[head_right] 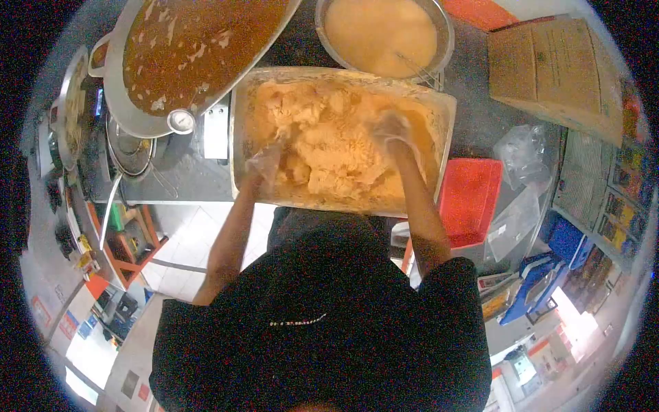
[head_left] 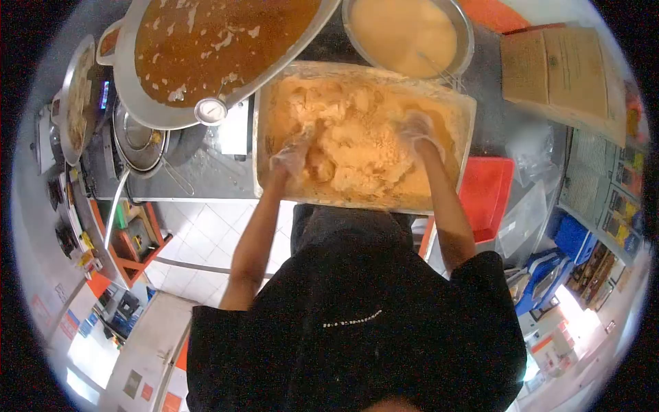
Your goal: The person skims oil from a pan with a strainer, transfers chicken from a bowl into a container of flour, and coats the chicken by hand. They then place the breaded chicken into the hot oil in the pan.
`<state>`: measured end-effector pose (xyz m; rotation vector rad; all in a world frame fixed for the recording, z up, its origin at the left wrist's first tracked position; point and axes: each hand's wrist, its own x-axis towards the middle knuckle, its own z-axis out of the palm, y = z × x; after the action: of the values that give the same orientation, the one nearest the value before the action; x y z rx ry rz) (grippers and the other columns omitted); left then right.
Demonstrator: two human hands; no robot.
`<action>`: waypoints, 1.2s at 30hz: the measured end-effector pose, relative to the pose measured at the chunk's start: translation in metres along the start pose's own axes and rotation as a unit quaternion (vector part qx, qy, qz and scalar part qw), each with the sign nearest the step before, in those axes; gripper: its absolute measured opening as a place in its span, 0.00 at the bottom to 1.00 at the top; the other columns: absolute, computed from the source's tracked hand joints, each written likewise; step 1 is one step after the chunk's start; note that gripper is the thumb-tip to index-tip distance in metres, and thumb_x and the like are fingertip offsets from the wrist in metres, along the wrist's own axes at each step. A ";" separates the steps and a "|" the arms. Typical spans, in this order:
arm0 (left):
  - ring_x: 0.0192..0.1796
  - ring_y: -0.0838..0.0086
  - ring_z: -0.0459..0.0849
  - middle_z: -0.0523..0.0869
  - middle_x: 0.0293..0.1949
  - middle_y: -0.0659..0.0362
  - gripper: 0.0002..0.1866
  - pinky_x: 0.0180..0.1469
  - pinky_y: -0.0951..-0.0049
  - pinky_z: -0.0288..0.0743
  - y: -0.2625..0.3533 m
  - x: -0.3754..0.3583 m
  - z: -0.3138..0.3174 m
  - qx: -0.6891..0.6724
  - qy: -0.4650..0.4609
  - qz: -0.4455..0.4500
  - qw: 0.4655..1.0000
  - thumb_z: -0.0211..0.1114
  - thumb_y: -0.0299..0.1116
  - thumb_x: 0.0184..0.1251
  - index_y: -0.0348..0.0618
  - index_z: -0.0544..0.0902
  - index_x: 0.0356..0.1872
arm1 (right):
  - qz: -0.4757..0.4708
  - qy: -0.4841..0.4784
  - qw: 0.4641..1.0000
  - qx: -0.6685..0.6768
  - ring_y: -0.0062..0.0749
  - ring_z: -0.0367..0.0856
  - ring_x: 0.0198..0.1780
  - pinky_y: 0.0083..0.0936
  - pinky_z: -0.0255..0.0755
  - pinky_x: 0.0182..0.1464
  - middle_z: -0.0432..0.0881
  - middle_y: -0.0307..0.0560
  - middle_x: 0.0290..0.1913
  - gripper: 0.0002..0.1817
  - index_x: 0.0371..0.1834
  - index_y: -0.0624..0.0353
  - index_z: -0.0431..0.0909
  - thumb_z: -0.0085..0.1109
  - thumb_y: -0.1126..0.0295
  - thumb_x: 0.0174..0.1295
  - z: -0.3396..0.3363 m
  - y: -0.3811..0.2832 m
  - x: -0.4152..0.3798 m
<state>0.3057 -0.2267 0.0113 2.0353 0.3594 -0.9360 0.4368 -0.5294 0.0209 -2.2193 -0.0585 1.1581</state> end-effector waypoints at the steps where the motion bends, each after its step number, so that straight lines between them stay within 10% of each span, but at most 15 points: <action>1: 0.64 0.69 0.65 0.68 0.61 0.50 0.26 0.66 0.69 0.56 0.017 -0.015 -0.005 0.054 -0.023 -0.021 0.998 0.40 0.44 0.70 0.42 0.60 0.65 | 0.013 0.001 0.999 0.051 0.41 0.67 0.52 0.37 0.65 0.53 0.68 0.52 0.54 0.38 0.63 0.56 0.60 0.58 0.49 0.52 -0.004 0.014 0.000; 4: 0.64 0.70 0.64 0.68 0.62 0.51 0.26 0.66 0.69 0.55 0.037 0.001 0.015 -0.178 0.016 -0.035 0.983 0.40 0.44 0.71 0.41 0.61 0.64 | 0.010 -0.018 0.985 0.169 0.40 0.70 0.49 0.37 0.66 0.51 0.70 0.51 0.51 0.36 0.62 0.57 0.61 0.58 0.49 0.53 0.012 0.033 0.002; 7: 0.64 0.72 0.64 0.67 0.62 0.54 0.26 0.66 0.71 0.55 0.006 0.070 0.066 -0.148 0.066 0.251 0.954 0.39 0.46 0.71 0.41 0.64 0.62 | 0.020 -0.045 0.980 0.192 0.40 0.72 0.46 0.36 0.68 0.48 0.73 0.49 0.48 0.35 0.61 0.57 0.63 0.58 0.49 0.53 0.035 0.024 0.015; 13: 0.61 0.71 0.68 0.71 0.59 0.55 0.27 0.60 0.73 0.65 -0.041 0.044 0.048 -0.274 -0.104 0.255 0.921 0.40 0.49 0.71 0.42 0.65 0.62 | -0.023 -0.037 0.995 0.094 0.38 0.76 0.40 0.35 0.71 0.44 0.78 0.47 0.43 0.33 0.58 0.59 0.67 0.57 0.50 0.54 0.031 0.036 -0.025; 15: 0.54 0.69 0.74 0.74 0.56 0.55 0.26 0.55 0.73 0.70 -0.061 0.022 0.031 -0.468 -0.131 0.043 0.873 0.43 0.48 0.69 0.42 0.67 0.60 | 0.075 -0.027 0.996 0.032 0.35 0.76 0.40 0.34 0.71 0.42 0.79 0.47 0.39 0.30 0.56 0.60 0.69 0.59 0.52 0.53 0.015 0.044 -0.044; 17: 0.53 0.68 0.75 0.74 0.56 0.52 0.25 0.52 0.69 0.73 -0.023 -0.006 0.013 -0.230 -0.052 0.097 0.967 0.44 0.46 0.69 0.42 0.65 0.61 | 0.209 0.020 0.972 -0.102 0.33 0.76 0.40 0.34 0.70 0.41 0.80 0.46 0.37 0.29 0.54 0.61 0.71 0.59 0.53 0.53 0.014 0.065 -0.050; 19: 0.52 0.66 0.77 0.74 0.56 0.48 0.24 0.49 0.66 0.75 0.039 -0.023 0.005 0.025 0.028 0.143 0.989 0.45 0.44 0.70 0.41 0.64 0.62 | 0.129 0.044 0.982 0.131 0.33 0.75 0.43 0.33 0.69 0.44 0.78 0.47 0.40 0.29 0.54 0.62 0.70 0.59 0.54 0.54 0.028 0.066 -0.062; 22: 0.58 0.66 0.72 0.69 0.60 0.51 0.24 0.57 0.68 0.70 0.068 0.018 0.021 -0.499 -0.122 -0.058 0.856 0.45 0.39 0.69 0.47 0.61 0.64 | 0.061 0.027 0.942 0.330 0.33 0.72 0.48 0.32 0.67 0.48 0.75 0.49 0.46 0.28 0.54 0.64 0.69 0.58 0.56 0.54 0.051 0.033 -0.054; 24: 0.62 0.67 0.67 0.62 0.64 0.50 0.26 0.62 0.68 0.64 0.008 0.092 0.055 -0.030 -0.131 0.315 0.940 0.46 0.39 0.68 0.47 0.58 0.66 | 0.083 0.005 0.949 0.304 0.33 0.71 0.51 0.31 0.66 0.51 0.74 0.50 0.49 0.28 0.54 0.65 0.68 0.58 0.57 0.54 0.047 0.011 -0.043; 29: 0.63 0.66 0.66 0.61 0.65 0.51 0.26 0.63 0.68 0.62 0.006 0.032 0.052 -0.149 0.001 0.220 0.964 0.46 0.38 0.68 0.46 0.56 0.66 | 0.024 -0.011 0.997 0.078 0.37 0.69 0.57 0.34 0.66 0.55 0.71 0.50 0.56 0.31 0.52 0.64 0.69 0.63 0.55 0.49 0.039 -0.012 -0.038; 31: 0.63 0.66 0.65 0.60 0.66 0.51 0.27 0.63 0.68 0.61 -0.014 0.020 0.039 -0.208 0.059 0.179 0.960 0.46 0.37 0.68 0.46 0.55 0.66 | -0.292 0.104 0.941 -0.136 0.37 0.72 0.53 0.34 0.68 0.53 0.73 0.50 0.53 0.32 0.53 0.63 0.69 0.64 0.58 0.46 0.033 -0.034 -0.060; 32: 0.63 0.66 0.64 0.59 0.66 0.51 0.27 0.63 0.69 0.60 -0.026 0.022 0.030 -0.242 0.085 0.159 0.954 0.46 0.37 0.68 0.45 0.55 0.67 | -0.292 0.108 0.940 -0.137 0.37 0.72 0.53 0.34 0.68 0.53 0.73 0.50 0.53 0.32 0.53 0.63 0.69 0.64 0.58 0.46 0.026 -0.021 -0.049; 34: 0.64 0.66 0.63 0.58 0.66 0.52 0.27 0.64 0.69 0.59 -0.042 0.038 0.004 -0.316 0.128 0.129 0.931 0.46 0.36 0.67 0.45 0.54 0.67 | -0.003 0.015 0.972 0.234 0.45 0.65 0.60 0.40 0.62 0.59 0.64 0.56 0.60 0.51 0.65 0.56 0.55 0.67 0.43 0.40 0.007 0.014 -0.017; 36: 0.64 0.66 0.63 0.57 0.66 0.52 0.28 0.64 0.69 0.58 -0.040 0.069 -0.028 -0.395 0.123 0.116 0.903 0.46 0.36 0.67 0.44 0.53 0.67 | 0.044 0.099 0.955 0.278 0.44 0.67 0.57 0.39 0.64 0.56 0.66 0.55 0.57 0.48 0.64 0.57 0.57 0.66 0.45 0.41 -0.014 0.032 0.004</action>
<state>0.3442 -0.1859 -0.0516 1.3880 0.5184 -0.2900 0.4421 -0.5609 0.0065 -1.8274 0.4063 0.8555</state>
